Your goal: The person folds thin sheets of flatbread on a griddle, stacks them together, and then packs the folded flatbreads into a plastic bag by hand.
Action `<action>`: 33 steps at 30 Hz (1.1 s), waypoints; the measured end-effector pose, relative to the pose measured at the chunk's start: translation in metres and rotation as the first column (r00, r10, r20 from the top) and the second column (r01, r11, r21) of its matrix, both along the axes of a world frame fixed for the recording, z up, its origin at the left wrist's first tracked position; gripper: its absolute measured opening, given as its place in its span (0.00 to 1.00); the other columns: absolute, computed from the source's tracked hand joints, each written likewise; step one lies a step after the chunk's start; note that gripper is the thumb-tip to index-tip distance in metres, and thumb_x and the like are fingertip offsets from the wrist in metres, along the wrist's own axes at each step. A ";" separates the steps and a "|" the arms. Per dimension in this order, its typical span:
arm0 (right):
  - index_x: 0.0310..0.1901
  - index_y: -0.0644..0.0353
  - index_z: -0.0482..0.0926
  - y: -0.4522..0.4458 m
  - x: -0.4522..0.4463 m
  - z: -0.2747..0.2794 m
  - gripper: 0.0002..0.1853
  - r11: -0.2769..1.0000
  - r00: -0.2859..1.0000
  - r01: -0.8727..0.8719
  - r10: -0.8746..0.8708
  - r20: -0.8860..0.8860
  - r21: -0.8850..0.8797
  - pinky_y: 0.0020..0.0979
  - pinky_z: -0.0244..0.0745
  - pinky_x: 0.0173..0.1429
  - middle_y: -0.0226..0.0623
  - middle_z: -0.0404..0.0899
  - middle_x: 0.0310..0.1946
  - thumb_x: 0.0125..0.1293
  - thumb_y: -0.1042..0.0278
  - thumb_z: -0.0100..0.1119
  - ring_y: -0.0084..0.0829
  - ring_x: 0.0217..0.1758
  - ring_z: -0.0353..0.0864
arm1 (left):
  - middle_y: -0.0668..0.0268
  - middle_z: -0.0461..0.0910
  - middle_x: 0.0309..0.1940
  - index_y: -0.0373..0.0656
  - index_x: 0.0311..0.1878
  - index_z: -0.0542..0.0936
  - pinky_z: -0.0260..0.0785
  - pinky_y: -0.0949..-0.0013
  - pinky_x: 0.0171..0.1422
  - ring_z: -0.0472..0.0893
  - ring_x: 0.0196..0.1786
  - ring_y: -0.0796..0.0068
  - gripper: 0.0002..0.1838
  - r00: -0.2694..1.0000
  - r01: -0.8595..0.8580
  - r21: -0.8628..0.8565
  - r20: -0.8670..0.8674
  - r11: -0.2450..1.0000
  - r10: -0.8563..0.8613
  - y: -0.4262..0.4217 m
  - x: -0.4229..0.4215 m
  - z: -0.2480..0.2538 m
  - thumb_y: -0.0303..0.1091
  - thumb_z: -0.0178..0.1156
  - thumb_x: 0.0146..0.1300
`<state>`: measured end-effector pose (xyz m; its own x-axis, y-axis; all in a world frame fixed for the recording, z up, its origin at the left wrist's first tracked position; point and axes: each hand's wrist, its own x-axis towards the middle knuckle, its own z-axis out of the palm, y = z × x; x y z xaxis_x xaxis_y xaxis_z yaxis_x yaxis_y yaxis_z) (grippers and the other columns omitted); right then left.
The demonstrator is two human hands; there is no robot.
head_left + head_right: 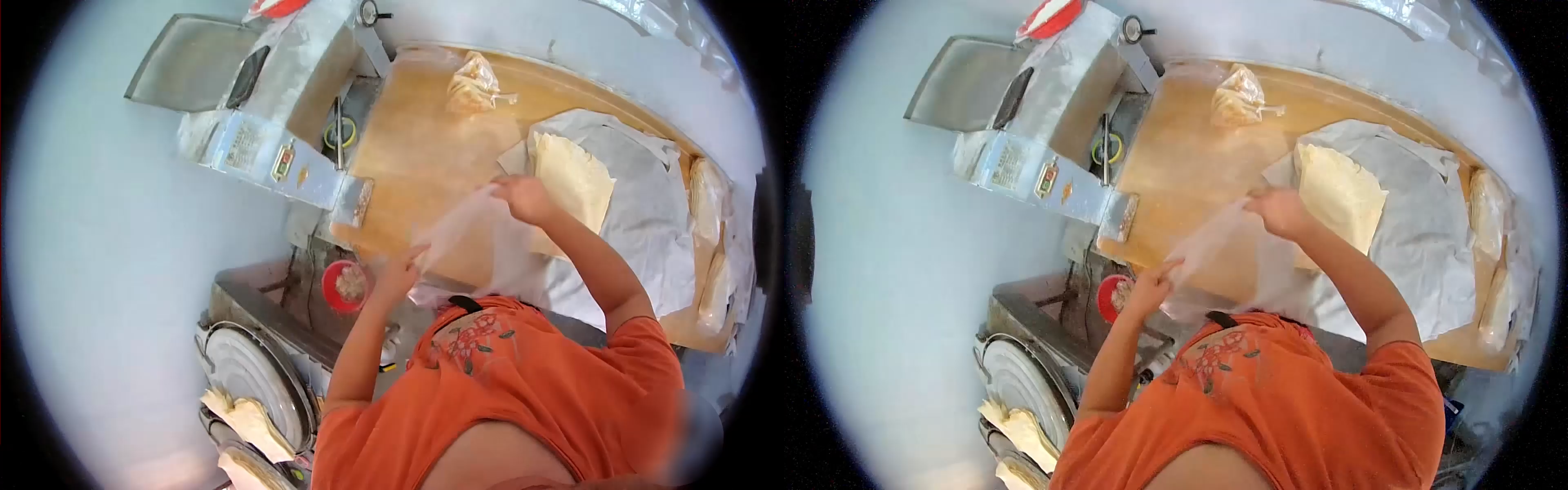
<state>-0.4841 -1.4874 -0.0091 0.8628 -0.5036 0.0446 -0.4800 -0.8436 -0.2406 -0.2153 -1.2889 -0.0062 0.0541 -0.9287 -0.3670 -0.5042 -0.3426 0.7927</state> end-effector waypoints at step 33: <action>0.29 0.47 0.81 -0.026 0.095 -0.093 0.08 0.928 0.919 -0.359 0.371 -0.135 0.102 0.46 0.52 0.67 0.23 0.79 0.38 0.43 0.69 0.60 0.33 0.61 0.67 | 0.67 0.77 0.49 0.64 0.65 0.66 0.44 0.30 0.63 0.69 0.59 0.60 0.37 0.515 0.221 0.133 0.825 0.966 -0.231 -0.068 -0.018 -0.111 0.62 0.59 0.50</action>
<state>-0.3893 -1.5131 -0.1019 0.9809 -0.1494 -0.1242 -0.1773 -0.9497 -0.2582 -0.2334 -1.3565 -0.1169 0.1268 -0.9516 -0.2801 -0.9919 -0.1243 -0.0268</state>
